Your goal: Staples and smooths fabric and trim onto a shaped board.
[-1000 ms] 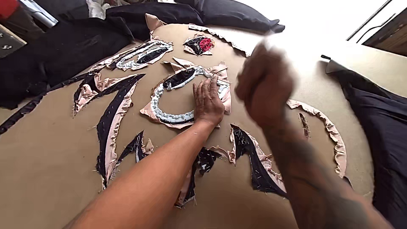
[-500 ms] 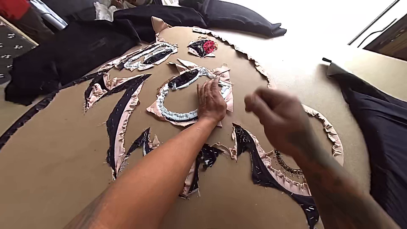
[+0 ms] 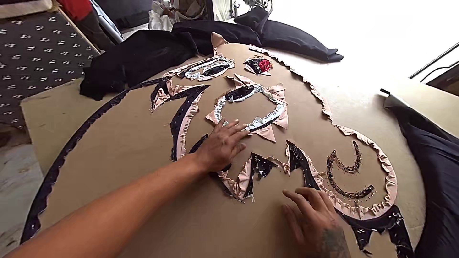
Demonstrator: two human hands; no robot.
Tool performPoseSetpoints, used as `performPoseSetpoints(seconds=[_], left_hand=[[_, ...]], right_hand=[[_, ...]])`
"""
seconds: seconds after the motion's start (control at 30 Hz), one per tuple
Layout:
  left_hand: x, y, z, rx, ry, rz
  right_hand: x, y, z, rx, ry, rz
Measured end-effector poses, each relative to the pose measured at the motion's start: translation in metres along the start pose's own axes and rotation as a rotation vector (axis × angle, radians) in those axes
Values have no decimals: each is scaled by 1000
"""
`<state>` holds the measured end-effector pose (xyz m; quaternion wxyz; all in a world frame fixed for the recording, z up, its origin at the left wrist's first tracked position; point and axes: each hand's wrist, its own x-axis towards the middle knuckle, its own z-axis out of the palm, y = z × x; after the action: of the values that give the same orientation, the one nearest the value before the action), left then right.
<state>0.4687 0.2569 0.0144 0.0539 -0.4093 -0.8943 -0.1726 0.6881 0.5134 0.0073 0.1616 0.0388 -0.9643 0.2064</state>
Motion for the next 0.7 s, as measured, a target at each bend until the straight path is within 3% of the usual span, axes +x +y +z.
performPoseSetpoints(seconds=[0.1,0.2,0.33,0.53,0.7], left_hand=[[-13,6,-1,41,-92,-4],[-14,22,-4,46,-89,-77],[-46,13,-45,95,172,-235],[-169,-11,-100,161,271,-537],[-285,7,-126,169,258,-696]], right_hand=[[30,6,10,-101,59,-58],[63,52,12,-226,124,42],[79,73,31,-271,-26,48],[81,75,41,-267,-10,21],[83,78,42,-250,-1,43]])
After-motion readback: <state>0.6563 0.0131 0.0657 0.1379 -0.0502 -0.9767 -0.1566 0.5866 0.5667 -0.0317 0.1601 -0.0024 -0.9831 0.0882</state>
